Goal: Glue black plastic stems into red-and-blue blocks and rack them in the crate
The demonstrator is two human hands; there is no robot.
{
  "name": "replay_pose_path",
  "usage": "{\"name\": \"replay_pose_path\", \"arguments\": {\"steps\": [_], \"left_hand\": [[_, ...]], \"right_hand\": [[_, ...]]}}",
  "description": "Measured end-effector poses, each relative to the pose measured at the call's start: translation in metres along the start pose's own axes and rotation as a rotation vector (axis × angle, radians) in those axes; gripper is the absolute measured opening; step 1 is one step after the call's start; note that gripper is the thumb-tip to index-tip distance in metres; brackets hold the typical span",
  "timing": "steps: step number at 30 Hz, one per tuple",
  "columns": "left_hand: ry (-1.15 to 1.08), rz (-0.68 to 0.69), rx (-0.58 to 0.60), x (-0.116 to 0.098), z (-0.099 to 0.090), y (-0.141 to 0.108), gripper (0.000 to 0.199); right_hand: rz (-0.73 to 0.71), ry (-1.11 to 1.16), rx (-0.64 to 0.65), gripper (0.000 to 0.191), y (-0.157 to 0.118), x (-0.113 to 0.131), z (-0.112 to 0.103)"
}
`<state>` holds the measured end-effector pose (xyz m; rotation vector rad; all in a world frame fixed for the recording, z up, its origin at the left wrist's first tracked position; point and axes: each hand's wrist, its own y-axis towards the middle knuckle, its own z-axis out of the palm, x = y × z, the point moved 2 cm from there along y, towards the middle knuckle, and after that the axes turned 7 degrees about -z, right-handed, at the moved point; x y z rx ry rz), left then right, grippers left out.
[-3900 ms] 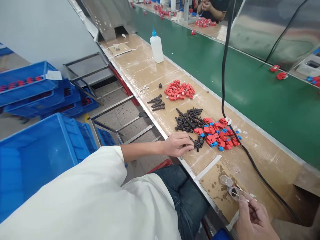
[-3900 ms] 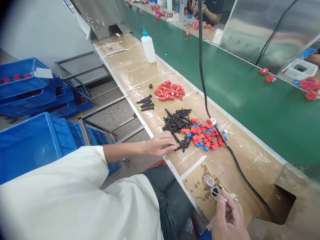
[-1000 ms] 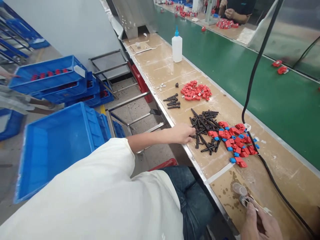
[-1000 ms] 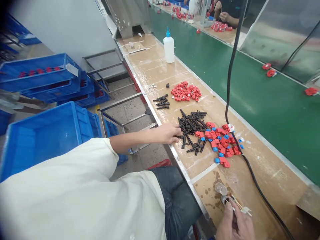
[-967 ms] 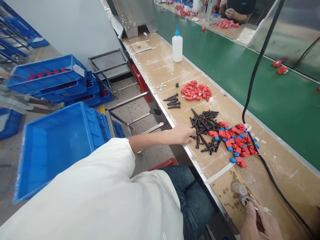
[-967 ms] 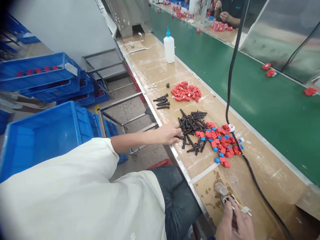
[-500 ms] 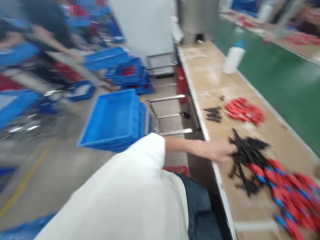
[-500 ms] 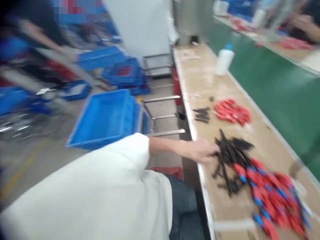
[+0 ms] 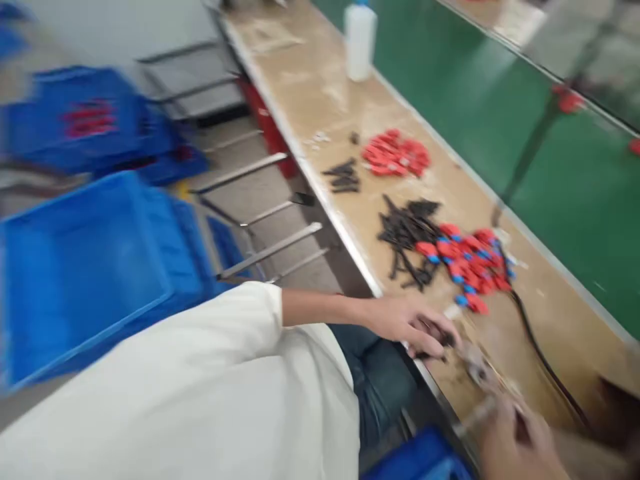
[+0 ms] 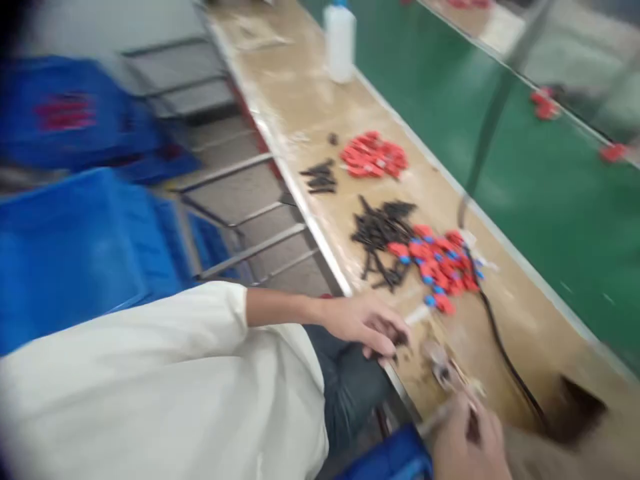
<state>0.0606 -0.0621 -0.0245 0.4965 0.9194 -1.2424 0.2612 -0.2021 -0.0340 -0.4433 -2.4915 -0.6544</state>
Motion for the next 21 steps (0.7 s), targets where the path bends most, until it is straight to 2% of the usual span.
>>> {"name": "replay_pose_path", "arguments": {"steps": [2, 5, 8, 14, 19, 21], "left_hand": [[-0.008, -0.054, -0.019, 0.011, -0.001, 0.010, 0.059], [0.014, -0.116, 0.030, 0.023, 0.001, 0.024, 0.060], [0.008, -0.117, 0.048, 0.029, 0.007, 0.032, 0.060], [-0.044, -0.192, 0.062, 0.033, 0.013, 0.045, 0.060], [-0.160, -0.275, 0.035, 0.044, 0.012, 0.049, 0.060], [-0.219, -0.291, 0.027, 0.050, 0.011, 0.049, 0.060]], "right_hand": [[0.093, -0.042, -0.083, 0.033, -0.014, -0.006, -0.019], [0.106, -0.028, -0.087, 0.033, -0.016, -0.009, -0.022], [0.020, -0.064, -0.056, 0.030, -0.011, -0.008, -0.021], [-0.251, -0.216, -0.003, 0.020, -0.008, -0.004, -0.020], [-0.320, -0.221, 0.043, 0.016, -0.007, -0.004, -0.014], [-0.313, -0.204, 0.019, 0.015, -0.006, -0.004, -0.014]]}}
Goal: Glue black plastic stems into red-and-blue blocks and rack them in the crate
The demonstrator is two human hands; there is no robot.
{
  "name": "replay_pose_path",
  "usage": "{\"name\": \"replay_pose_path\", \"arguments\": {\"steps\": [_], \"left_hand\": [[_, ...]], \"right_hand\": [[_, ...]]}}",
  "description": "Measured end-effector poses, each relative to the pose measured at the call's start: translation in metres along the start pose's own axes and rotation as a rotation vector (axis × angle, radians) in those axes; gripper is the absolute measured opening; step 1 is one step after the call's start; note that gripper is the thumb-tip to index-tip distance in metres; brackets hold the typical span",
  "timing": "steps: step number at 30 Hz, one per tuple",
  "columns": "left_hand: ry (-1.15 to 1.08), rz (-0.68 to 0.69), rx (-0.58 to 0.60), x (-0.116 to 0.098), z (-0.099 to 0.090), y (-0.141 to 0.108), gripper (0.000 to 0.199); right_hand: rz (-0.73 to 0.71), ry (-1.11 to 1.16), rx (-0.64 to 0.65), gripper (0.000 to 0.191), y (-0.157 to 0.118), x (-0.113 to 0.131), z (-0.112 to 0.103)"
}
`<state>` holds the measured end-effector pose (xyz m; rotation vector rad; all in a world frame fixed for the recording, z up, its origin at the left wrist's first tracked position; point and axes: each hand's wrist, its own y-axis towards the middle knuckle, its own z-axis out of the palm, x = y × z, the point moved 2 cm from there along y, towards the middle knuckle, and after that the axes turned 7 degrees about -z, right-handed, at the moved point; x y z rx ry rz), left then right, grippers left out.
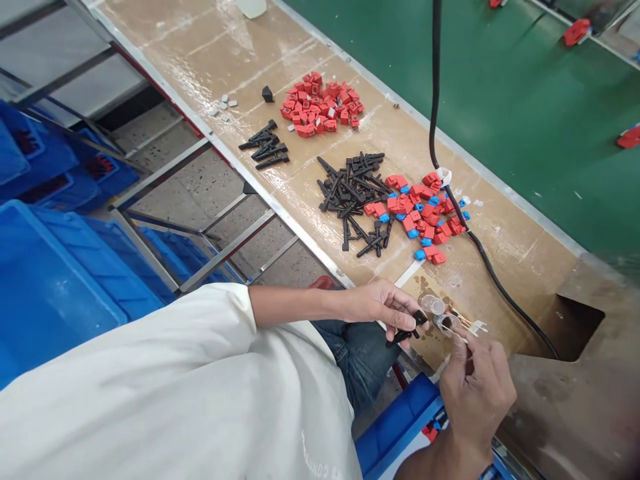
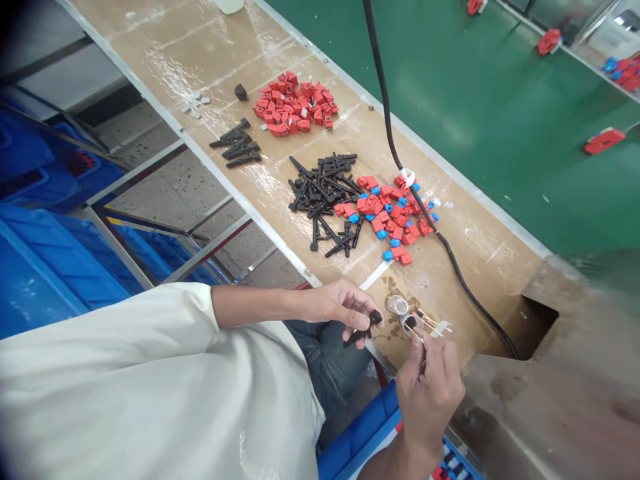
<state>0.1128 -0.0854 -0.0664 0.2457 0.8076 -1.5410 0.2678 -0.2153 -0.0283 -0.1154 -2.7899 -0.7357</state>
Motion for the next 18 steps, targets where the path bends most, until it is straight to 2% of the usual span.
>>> {"name": "replay_pose_path", "arguments": {"steps": [7, 15, 18], "left_hand": [[-0.122, -0.081, -0.041, 0.009, -0.004, 0.006, 0.060], [-0.083, -0.076, -0.051, 0.007, 0.002, 0.005, 0.057], [-0.063, -0.077, -0.054, 0.006, 0.003, 0.004, 0.058]], "right_hand": [[0.006, 0.014, -0.057, 0.011, 0.000, -0.002, 0.003], [0.079, 0.037, -0.113, 0.014, -0.003, -0.006, 0.009], [0.063, 0.088, -0.138, 0.012, -0.003, -0.007, 0.010]]}}
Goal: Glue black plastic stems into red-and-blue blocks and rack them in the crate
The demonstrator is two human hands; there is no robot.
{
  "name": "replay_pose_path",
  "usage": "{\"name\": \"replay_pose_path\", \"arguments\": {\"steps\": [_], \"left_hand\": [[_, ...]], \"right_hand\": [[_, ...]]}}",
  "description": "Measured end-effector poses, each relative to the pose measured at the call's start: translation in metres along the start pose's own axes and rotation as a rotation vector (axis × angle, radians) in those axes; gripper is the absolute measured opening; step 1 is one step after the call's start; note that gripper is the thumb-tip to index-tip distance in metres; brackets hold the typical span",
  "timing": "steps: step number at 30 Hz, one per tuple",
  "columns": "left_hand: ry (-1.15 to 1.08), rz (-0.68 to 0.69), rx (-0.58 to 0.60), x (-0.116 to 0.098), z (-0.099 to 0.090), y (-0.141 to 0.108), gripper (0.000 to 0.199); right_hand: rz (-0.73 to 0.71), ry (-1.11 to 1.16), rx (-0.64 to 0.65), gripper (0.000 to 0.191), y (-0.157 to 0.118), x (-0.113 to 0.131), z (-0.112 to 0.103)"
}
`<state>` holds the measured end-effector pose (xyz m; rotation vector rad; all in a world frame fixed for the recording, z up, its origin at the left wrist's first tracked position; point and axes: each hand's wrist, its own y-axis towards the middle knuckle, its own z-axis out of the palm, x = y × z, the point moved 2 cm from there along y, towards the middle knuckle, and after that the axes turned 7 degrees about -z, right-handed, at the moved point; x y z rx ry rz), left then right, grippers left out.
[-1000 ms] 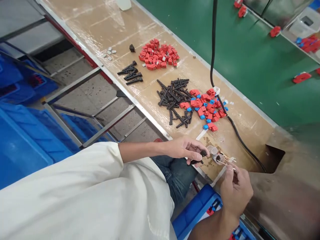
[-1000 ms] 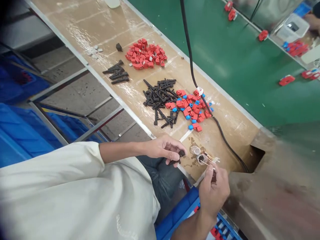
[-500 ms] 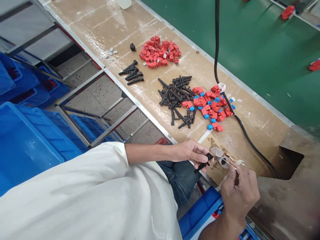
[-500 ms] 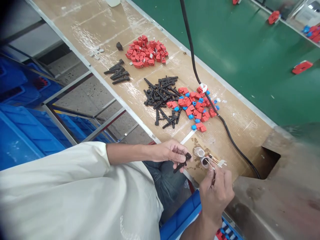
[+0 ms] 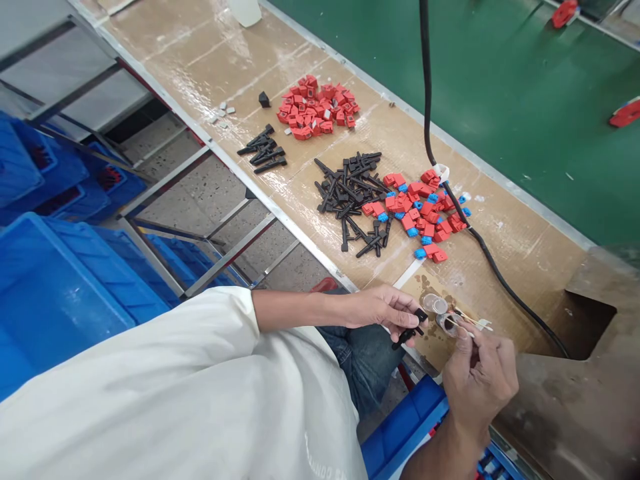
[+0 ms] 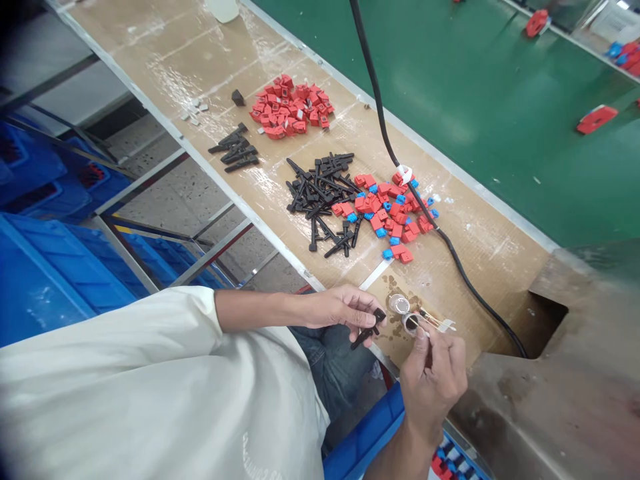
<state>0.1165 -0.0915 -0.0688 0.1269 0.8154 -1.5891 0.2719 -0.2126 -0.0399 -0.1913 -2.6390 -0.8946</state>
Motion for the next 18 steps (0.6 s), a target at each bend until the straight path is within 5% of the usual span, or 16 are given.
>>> {"name": "replay_pose_path", "arguments": {"steps": [6, 12, 18], "left_hand": [[-0.023, -0.032, -0.048, 0.002, 0.001, 0.001, 0.057], [-0.075, -0.041, -0.013, 0.004, 0.004, 0.007, 0.052], [-0.105, -0.078, 0.037, 0.008, 0.009, 0.011, 0.051]], "right_hand": [[0.125, 0.071, 0.047, 0.019, -0.002, -0.006, -0.002], [0.434, 0.189, -0.185, 0.026, -0.010, -0.010, 0.001], [0.571, 0.167, -0.290, 0.030, -0.011, -0.003, 0.002]]}}
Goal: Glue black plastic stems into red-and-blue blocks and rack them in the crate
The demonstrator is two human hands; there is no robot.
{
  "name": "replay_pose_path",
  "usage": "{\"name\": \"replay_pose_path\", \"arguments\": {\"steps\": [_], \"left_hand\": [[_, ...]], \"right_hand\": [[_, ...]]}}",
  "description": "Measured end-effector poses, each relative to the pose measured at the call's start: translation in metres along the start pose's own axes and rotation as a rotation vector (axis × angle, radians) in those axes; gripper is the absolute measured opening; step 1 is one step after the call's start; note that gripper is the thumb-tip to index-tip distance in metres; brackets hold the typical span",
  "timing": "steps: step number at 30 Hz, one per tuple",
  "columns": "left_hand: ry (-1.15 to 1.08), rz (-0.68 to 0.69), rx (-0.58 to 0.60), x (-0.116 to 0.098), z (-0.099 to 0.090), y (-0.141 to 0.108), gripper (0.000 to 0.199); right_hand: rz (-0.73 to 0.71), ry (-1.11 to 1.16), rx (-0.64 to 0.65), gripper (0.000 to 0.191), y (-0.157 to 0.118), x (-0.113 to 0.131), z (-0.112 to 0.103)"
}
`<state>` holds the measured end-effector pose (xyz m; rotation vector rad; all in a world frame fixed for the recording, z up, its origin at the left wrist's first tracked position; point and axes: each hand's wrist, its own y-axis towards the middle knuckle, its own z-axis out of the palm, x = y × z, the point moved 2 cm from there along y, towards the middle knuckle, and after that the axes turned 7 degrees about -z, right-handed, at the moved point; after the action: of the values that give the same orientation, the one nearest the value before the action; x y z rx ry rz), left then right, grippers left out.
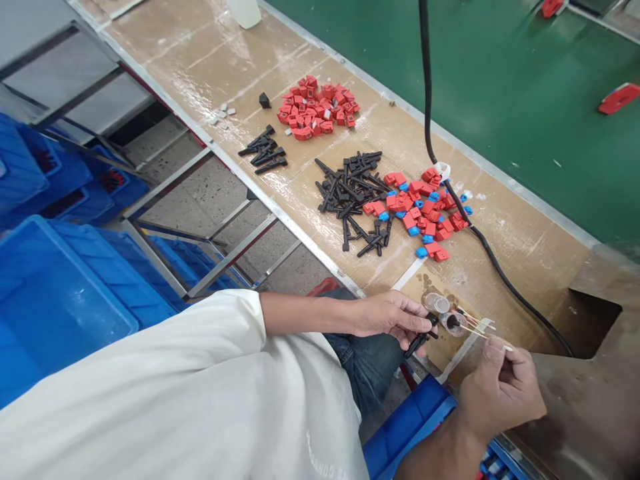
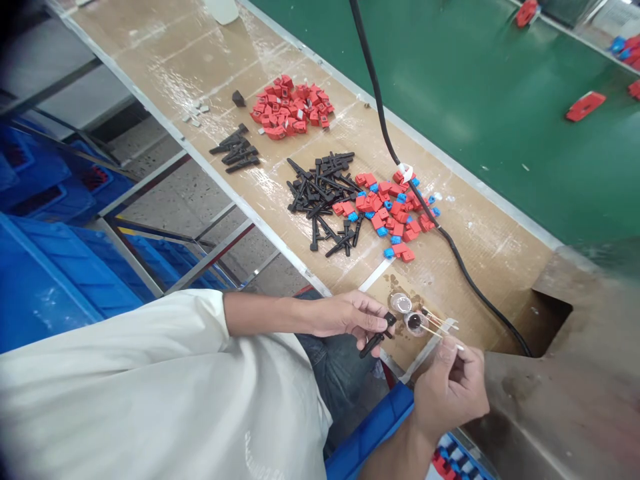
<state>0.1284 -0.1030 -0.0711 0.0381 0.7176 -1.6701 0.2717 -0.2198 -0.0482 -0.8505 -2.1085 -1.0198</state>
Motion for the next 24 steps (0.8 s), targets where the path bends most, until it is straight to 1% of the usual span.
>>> {"name": "replay_pose_path", "arguments": {"steps": [3, 6, 8, 10, 12, 14, 16, 19, 24], "left_hand": [[-0.013, -0.042, 0.012, 0.006, 0.001, 0.005, 0.056], [-0.023, -0.056, 0.007, 0.011, 0.000, 0.010, 0.056], [-0.023, -0.058, 0.009, 0.013, 0.000, 0.013, 0.056], [-0.023, -0.045, 0.015, 0.013, 0.000, 0.014, 0.056], [-0.020, -0.036, 0.019, 0.013, 0.001, 0.015, 0.056], [-0.017, -0.036, 0.023, 0.013, 0.001, 0.014, 0.055], [-0.014, -0.038, 0.030, 0.013, 0.002, 0.014, 0.055], [-0.006, -0.036, 0.036, 0.013, 0.003, 0.015, 0.056], [-0.020, -0.054, 0.050, 0.014, 0.006, 0.019, 0.061]], "right_hand": [[0.029, -0.006, -0.013, 0.030, -0.002, 0.002, 0.000], [0.009, -0.025, -0.037, 0.029, -0.006, 0.001, 0.001], [0.001, -0.033, -0.019, 0.030, -0.008, 0.000, 0.002], [0.048, -0.008, 0.005, 0.031, -0.009, -0.003, 0.004], [0.158, 0.084, -0.018, 0.032, -0.010, -0.005, 0.005], [0.280, 0.229, -0.052, 0.031, -0.010, -0.006, 0.006], [0.371, 0.372, -0.075, 0.031, -0.009, -0.004, 0.008], [0.439, 0.503, -0.079, 0.030, -0.007, -0.003, 0.007], [0.489, 0.619, -0.039, 0.030, -0.005, -0.004, 0.000]]}}
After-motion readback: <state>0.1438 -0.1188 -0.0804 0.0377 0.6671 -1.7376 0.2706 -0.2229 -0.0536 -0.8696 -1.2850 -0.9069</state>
